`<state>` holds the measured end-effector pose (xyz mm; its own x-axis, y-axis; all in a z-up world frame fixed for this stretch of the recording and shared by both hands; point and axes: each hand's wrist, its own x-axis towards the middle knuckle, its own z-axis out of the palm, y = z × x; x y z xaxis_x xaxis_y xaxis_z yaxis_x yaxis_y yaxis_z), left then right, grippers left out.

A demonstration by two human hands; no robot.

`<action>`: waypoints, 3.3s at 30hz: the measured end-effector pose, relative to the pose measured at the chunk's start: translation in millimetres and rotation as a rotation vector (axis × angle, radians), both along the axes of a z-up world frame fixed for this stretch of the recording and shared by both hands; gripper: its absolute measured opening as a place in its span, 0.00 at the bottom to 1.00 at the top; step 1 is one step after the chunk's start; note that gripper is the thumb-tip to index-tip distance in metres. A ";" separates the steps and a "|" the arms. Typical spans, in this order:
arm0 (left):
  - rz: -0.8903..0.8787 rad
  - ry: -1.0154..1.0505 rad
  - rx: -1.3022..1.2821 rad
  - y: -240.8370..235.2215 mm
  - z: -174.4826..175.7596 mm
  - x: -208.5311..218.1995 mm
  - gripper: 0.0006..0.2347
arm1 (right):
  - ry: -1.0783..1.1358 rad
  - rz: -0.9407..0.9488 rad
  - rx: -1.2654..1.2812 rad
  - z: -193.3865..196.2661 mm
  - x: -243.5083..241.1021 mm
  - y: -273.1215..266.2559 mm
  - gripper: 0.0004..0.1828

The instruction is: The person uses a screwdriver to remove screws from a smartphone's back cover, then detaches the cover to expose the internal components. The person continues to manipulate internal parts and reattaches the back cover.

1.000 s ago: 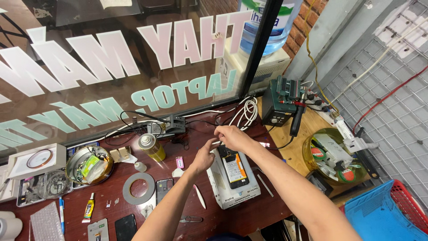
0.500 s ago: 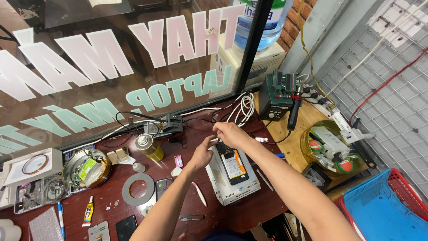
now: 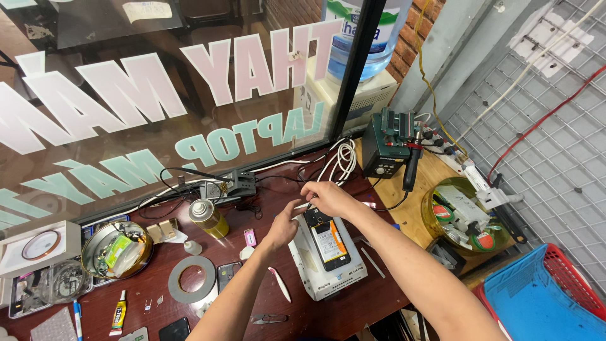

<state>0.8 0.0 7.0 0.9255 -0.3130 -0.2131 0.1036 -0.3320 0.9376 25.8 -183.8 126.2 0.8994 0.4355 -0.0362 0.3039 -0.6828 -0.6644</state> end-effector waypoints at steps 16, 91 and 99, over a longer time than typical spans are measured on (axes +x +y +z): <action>0.010 0.050 -0.107 -0.3 -16.0 4.1 0.32 | 0.063 0.007 -0.046 11.3 -6.1 4.1 0.13; 0.366 -0.364 0.411 5.2 -33.2 -14.5 0.04 | -0.127 0.209 -0.427 24.3 6.1 28.3 0.11; 0.623 0.201 -0.579 22.0 -17.4 -18.2 0.05 | -0.022 0.163 -0.358 19.7 -1.9 32.4 0.19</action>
